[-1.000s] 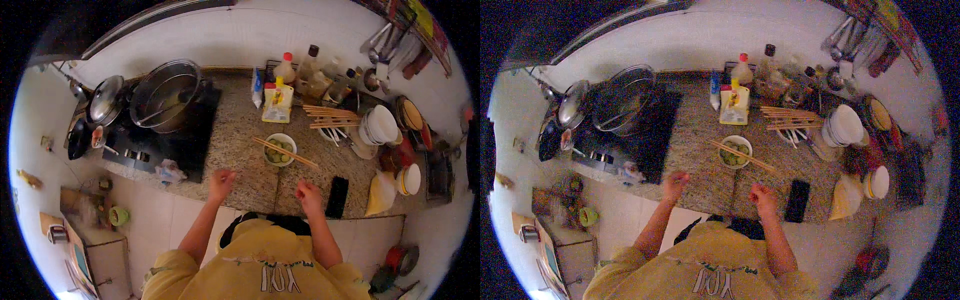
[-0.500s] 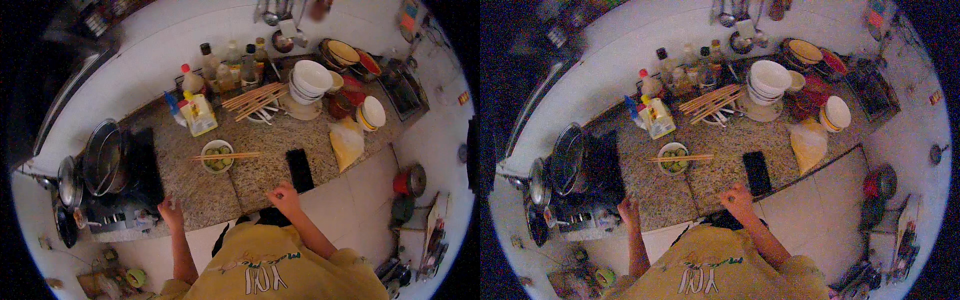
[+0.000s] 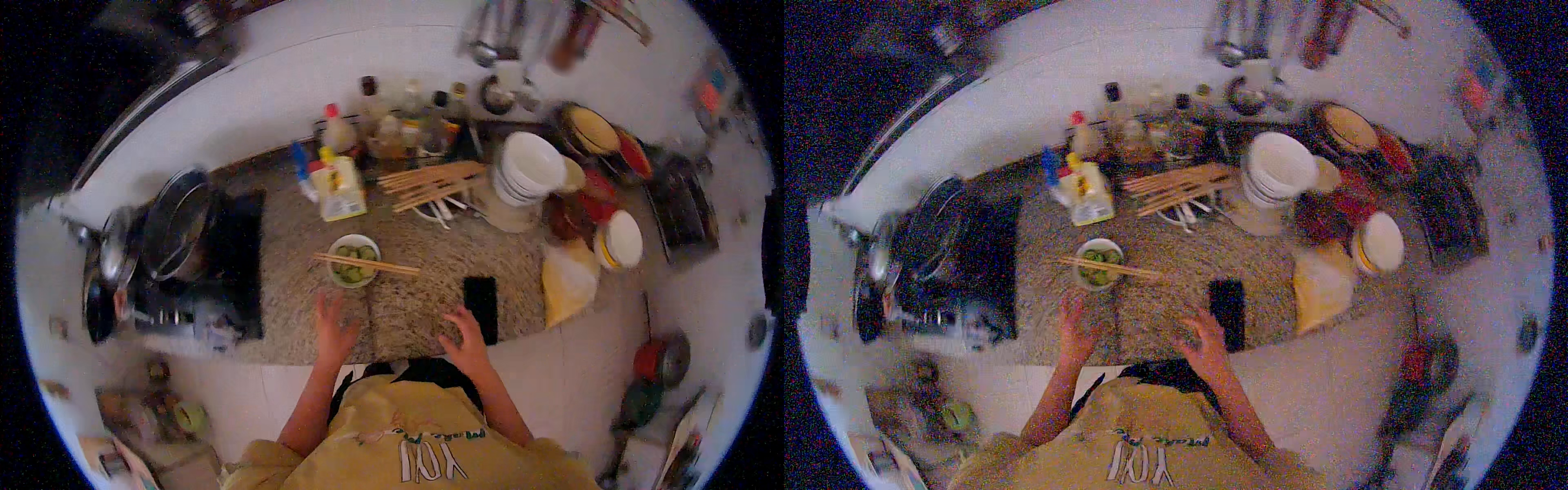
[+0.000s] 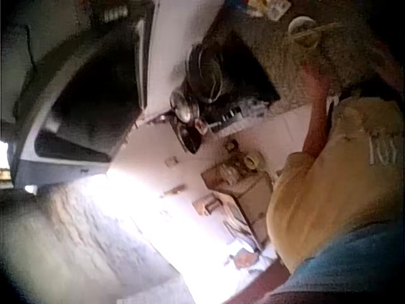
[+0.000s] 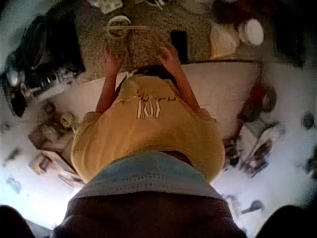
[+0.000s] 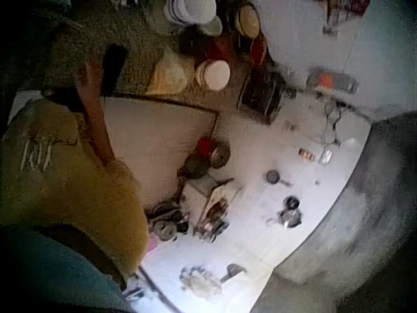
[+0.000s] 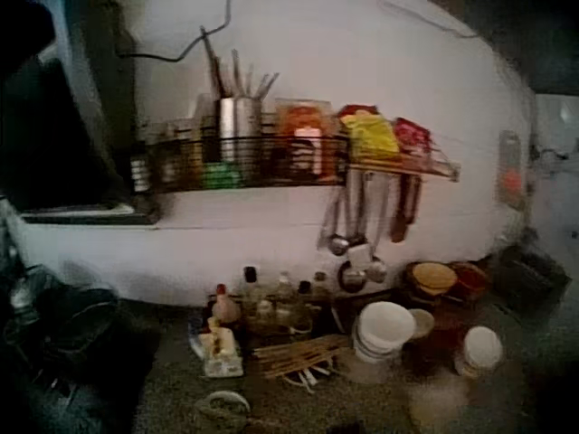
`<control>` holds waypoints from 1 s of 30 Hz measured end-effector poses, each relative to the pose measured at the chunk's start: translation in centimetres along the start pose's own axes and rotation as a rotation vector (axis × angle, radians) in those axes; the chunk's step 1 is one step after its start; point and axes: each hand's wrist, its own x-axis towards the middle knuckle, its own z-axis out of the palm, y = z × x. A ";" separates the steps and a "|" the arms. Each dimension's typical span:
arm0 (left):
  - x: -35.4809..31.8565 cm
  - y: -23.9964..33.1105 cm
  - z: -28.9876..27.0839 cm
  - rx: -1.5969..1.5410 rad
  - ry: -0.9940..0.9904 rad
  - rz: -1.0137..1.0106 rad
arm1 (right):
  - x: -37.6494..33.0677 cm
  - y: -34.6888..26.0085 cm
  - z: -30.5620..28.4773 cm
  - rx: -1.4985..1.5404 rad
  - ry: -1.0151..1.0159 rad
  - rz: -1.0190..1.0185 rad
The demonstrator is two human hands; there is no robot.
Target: The person uses chopsticks to mix sliced cucumbers in a small bowl. They then unplug an electric kettle, move it, and retrieve a thermos and a cup. The person pours liquid from the thermos into the cup and then into the kettle before placing the kettle back on the counter.
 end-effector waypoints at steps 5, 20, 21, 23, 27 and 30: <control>-0.9 0.6 -1.1 -0.040 0.090 -0.141 | 2.4 0.2 0.3 0.077 -0.094 -0.082; -18.3 -3.8 -7.8 0.000 0.675 -0.871 | 8.7 -10.3 11.6 -0.132 -0.833 -0.415; -19.4 -4.4 -7.9 0.020 0.707 -0.894 | 8.5 -10.9 12.9 -0.148 -0.834 -0.469; -21.4 -5.3 -9.2 -0.006 0.734 -0.922 | 7.2 -12.6 15.7 -0.182 -0.814 -0.568; -26.5 -8.0 -11.8 -0.007 0.838 -0.910 | 1.5 -17.7 20.9 -0.092 -0.980 -0.687; -32.6 -10.8 -13.3 0.050 0.896 -0.984 | -3.9 -19.3 26.5 -0.096 -1.174 -0.711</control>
